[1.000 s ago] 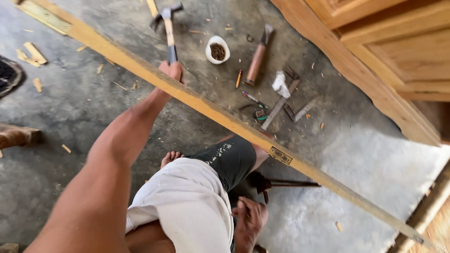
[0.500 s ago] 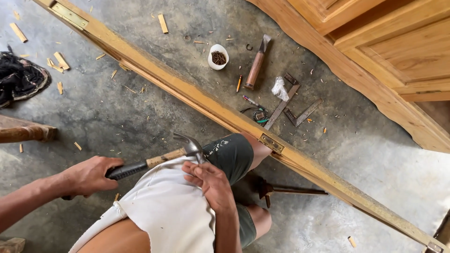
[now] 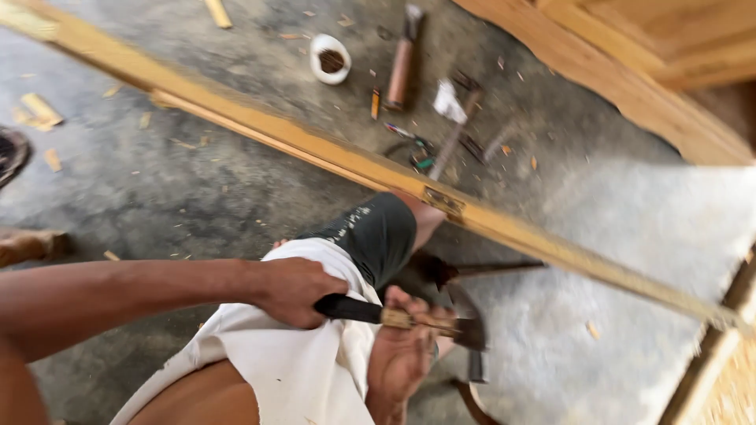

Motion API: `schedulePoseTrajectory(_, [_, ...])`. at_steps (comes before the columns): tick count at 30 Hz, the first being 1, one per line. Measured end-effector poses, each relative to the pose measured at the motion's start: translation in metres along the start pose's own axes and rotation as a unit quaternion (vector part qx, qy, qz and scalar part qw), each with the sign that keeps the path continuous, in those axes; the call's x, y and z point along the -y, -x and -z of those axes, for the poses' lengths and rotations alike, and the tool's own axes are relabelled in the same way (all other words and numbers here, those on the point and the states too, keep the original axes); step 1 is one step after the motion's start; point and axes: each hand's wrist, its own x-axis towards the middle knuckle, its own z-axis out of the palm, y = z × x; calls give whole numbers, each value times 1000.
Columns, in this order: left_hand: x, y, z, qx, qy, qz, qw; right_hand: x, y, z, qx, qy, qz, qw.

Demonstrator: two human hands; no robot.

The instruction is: The person installs a metal hinge onto a wooden frame by marking the wood with a pen, using a hammer and chisel to carve a recess, and then securing the hinge with screws using a manual screwdriver.

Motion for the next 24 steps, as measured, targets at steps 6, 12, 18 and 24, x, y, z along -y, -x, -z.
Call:
schedulePoseTrajectory(6, [-87, -63, 35, -251, 158, -323, 899, 100, -30, 4, -118, 191, 178, 958])
schedulePoseTrajectory(12, [-137, -94, -10, -304, 403, -339, 794, 113, -3, 10, -154, 612, 189, 753])
schedulePoseTrajectory(18, [-107, -92, -7, -366, 458, -256, 769, 85, -28, -31, -58, 653, 186, 732])
schedulePoseTrajectory(24, [-48, -73, 39, -526, 167, -302, 777, 48, -84, 0, 51, 656, 241, 713])
